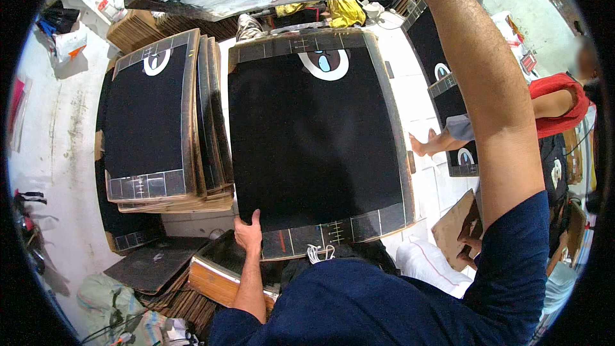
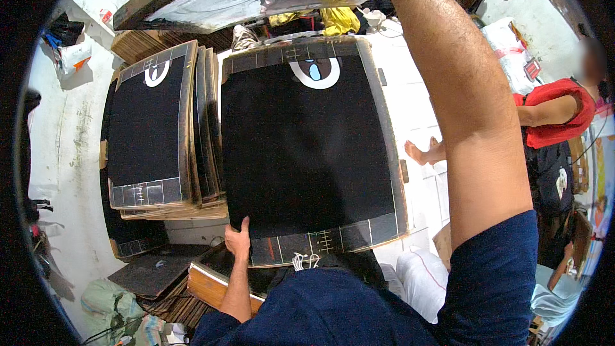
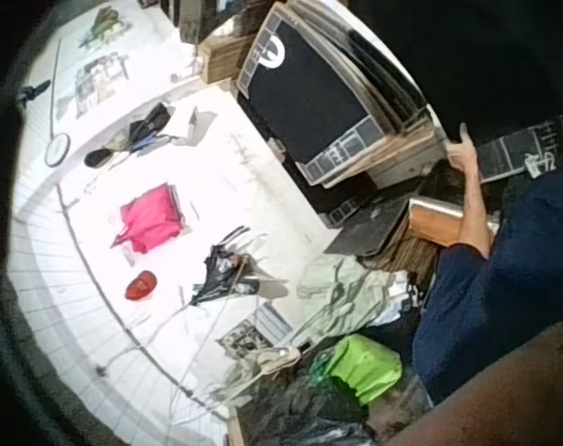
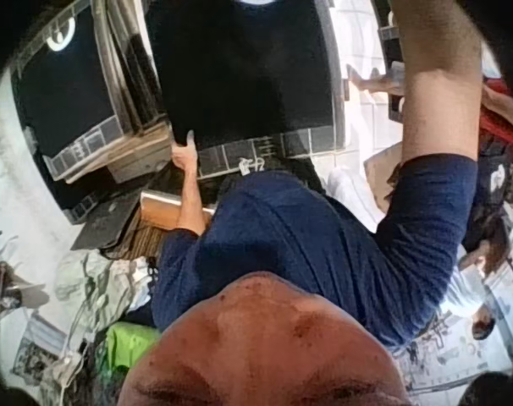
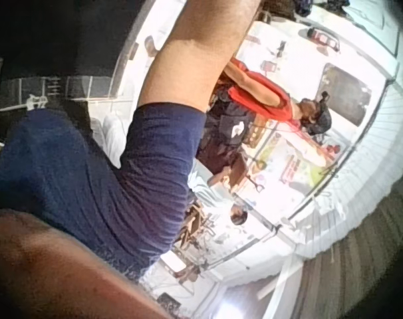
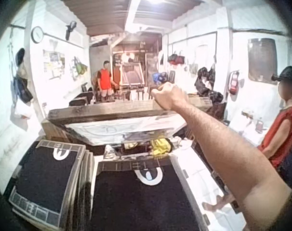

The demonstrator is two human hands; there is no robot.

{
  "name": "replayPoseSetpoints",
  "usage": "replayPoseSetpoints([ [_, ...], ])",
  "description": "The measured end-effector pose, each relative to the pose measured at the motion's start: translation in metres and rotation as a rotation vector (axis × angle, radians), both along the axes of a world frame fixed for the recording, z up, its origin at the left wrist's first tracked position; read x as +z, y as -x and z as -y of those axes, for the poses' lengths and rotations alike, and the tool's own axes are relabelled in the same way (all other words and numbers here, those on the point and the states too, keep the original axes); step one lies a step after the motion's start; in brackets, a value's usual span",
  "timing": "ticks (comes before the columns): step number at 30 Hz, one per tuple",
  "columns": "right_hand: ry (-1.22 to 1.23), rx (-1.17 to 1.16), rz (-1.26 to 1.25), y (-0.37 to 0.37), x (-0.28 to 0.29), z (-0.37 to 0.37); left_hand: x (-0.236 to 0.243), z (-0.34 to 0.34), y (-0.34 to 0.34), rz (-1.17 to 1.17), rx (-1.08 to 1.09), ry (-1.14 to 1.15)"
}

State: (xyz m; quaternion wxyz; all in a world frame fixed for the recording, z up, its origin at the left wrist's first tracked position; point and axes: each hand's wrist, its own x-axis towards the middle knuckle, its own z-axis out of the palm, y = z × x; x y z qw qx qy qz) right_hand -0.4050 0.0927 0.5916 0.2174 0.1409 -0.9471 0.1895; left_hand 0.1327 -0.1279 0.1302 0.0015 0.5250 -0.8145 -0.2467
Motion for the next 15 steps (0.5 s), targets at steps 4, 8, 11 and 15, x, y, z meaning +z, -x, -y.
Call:
replayPoseSetpoints([
  [4,-0.024,-0.076,-0.076,0.018,0.004,0.004,-0.002,-0.001,0.0,-0.088,-0.011,0.083],
  [8,-0.149,0.0,-0.127,0.037,0.006,0.006,-0.011,0.0,0.002,-0.036,0.065,0.006],
  [11,-0.082,0.012,-0.126,0.032,0.007,0.009,-0.024,0.005,0.002,-0.055,0.066,0.001],
  [15,-0.023,-0.052,0.019,-0.002,-0.001,0.002,-0.036,0.014,0.002,0.103,0.012,0.03],
])
